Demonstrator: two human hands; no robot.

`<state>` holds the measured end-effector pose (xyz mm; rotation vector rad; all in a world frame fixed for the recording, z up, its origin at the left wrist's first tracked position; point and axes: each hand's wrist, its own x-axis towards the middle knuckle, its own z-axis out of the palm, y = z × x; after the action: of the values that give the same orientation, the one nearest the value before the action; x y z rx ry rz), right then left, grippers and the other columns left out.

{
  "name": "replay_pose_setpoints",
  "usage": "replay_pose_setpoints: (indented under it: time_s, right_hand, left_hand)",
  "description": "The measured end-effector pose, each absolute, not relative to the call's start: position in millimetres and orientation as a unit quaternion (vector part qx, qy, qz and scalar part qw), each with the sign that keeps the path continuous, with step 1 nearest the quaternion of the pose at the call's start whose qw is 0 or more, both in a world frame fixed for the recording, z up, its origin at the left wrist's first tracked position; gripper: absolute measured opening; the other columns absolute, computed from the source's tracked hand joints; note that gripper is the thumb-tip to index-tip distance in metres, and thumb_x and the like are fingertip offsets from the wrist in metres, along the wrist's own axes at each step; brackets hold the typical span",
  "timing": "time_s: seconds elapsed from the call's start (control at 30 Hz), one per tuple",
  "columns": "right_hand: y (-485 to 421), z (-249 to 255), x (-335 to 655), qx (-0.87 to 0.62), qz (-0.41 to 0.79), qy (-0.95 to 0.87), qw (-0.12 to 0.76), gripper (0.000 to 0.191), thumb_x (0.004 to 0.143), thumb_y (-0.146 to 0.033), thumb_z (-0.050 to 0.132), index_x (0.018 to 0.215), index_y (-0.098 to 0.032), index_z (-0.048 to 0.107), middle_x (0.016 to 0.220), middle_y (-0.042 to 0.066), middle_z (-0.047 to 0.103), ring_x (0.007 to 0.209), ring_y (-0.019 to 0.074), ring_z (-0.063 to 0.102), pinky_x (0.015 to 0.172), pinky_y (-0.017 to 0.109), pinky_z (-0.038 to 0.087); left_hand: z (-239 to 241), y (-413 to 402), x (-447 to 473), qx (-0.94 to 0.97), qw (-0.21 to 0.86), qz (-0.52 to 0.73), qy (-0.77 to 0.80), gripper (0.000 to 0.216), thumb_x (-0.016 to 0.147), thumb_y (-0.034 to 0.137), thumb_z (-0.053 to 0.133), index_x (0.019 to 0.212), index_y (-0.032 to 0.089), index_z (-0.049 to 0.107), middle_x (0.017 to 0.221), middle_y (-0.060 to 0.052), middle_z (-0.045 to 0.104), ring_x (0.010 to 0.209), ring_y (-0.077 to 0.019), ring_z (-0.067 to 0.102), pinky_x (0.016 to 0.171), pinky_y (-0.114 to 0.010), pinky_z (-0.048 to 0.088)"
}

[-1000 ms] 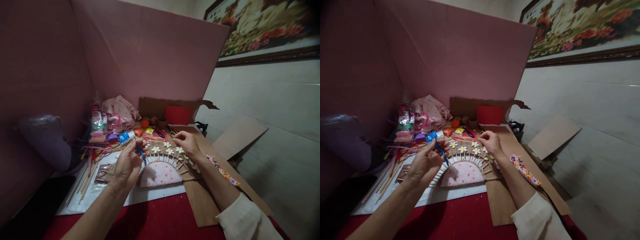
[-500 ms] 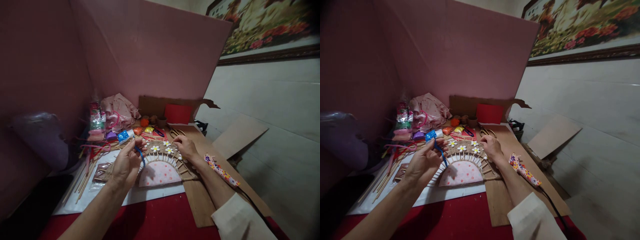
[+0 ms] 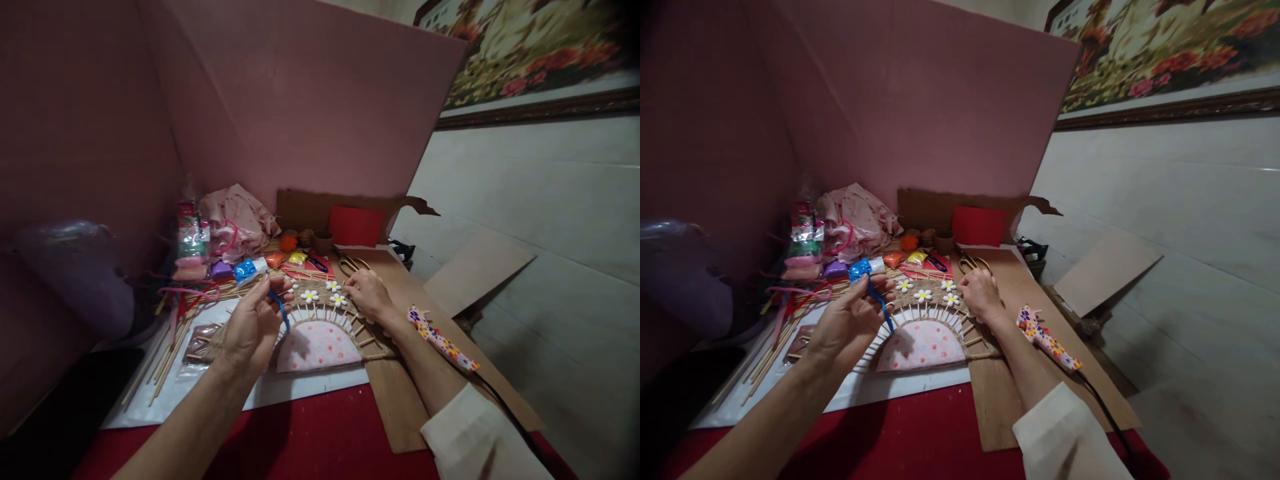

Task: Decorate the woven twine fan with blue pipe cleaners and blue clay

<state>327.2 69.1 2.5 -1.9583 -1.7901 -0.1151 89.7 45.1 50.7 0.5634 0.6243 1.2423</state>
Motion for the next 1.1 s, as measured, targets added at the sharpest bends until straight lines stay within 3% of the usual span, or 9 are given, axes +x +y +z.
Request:
replay_pose_setpoints:
  time_s: [0.33,0.67,1.1]
  right_hand:
    - [68.6,3.2,327.1,-0.723,-0.038,-0.664,0.184,0.026,0.085,-0.023,0.049,0.077,-0.018,0.073,0.096,0.010,0.066,0.092,0.0219,0.052,0.078,0.031,0.035]
    - [65.5,6.0,329.4,-0.716,-0.034,-0.675,0.175,0.028,0.085,-0.020,0.047,0.080,-0.021,0.074,0.098,0.005,0.067,0.094,0.0190,0.052,0.080,0.028,0.034]
    - [58.5,8.1,328.5,-0.701,-0.045,-0.697,0.142,0.035,0.074,-0.007,0.048,0.084,-0.026,0.075,0.100,0.003,0.067,0.096,0.0212,0.049,0.079,0.033,0.031]
  left_hand:
    - [49.7,45.1,89.0,0.263,0.731,0.565,0.279,0.018,0.083,0.024,0.052,0.079,0.013,0.065,0.079,-0.007,0.063,0.066,-0.0132,0.058,0.061,-0.024,0.045]
    - [49.8,45.1,88.1,0.258,0.738,0.560,0.275,0.017,0.083,0.025,0.053,0.080,0.012,0.064,0.079,-0.006,0.063,0.067,-0.0133,0.059,0.062,-0.023,0.046]
    - [51.0,44.3,88.0,0.261,0.740,0.556,0.274,0.017,0.083,0.024,0.052,0.080,0.012,0.063,0.079,-0.006,0.062,0.066,-0.0128,0.057,0.059,-0.022,0.044]
